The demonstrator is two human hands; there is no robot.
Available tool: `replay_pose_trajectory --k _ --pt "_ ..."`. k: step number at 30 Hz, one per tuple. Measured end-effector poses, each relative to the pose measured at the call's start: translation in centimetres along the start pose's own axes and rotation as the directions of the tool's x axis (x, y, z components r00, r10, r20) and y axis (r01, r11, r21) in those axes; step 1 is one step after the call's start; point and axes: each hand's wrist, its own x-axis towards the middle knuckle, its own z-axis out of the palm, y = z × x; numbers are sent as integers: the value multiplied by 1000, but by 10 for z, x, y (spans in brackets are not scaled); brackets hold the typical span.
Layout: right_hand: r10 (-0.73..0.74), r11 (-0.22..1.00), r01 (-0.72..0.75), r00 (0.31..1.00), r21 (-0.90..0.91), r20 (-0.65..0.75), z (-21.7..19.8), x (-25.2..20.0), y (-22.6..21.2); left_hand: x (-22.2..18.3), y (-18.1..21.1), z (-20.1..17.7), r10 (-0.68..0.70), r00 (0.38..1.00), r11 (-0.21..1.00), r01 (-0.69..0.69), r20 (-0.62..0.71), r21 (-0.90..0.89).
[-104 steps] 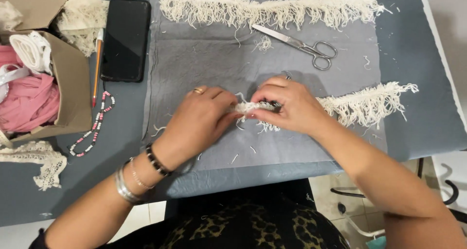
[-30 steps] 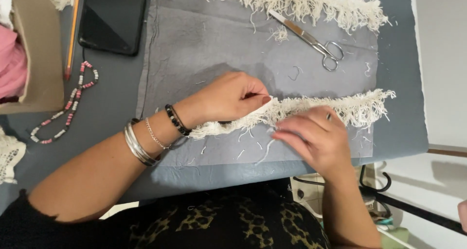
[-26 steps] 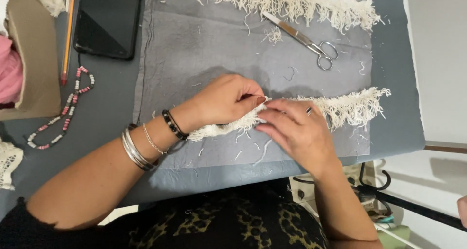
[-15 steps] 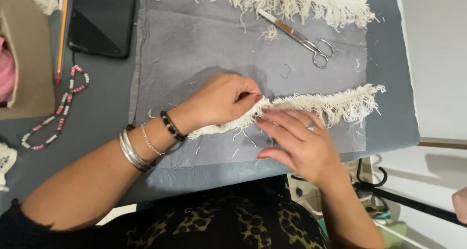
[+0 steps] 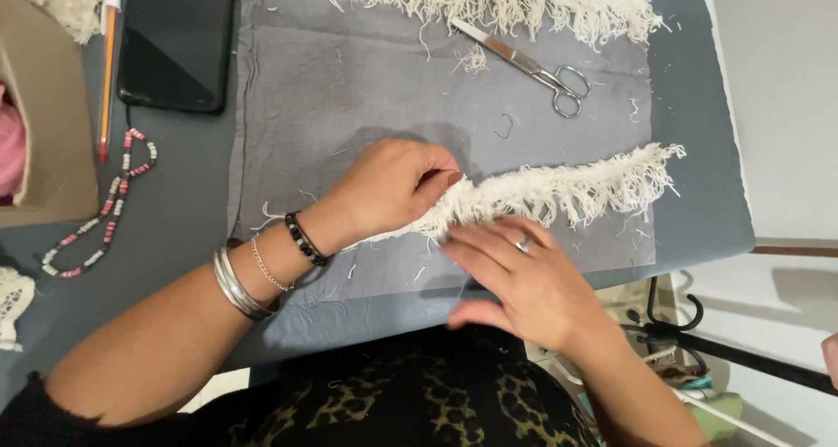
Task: Trimming and pulling threads from a white fringe trim on a grey workspace using hands and scissors
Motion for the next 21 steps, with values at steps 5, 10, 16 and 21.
replay_pose_trajectory --k 5,10,16,21 --pt "22 969 -21 1000 247 -1 -21 -16 32 -2 -4 2 40 999 999 -40 7 -26" --pt "110 951 -100 994 293 -19 -10 27 64 -10 20 -5 143 990 989 -142 19 -40" --pt "133 815 -135 990 564 45 2 34 77 -24 32 -11 169 985 983 -167 23 -71" --pt "251 727 -183 968 662 -8 5 29 76 -48 37 -24 95 994 995 -93 52 -40"
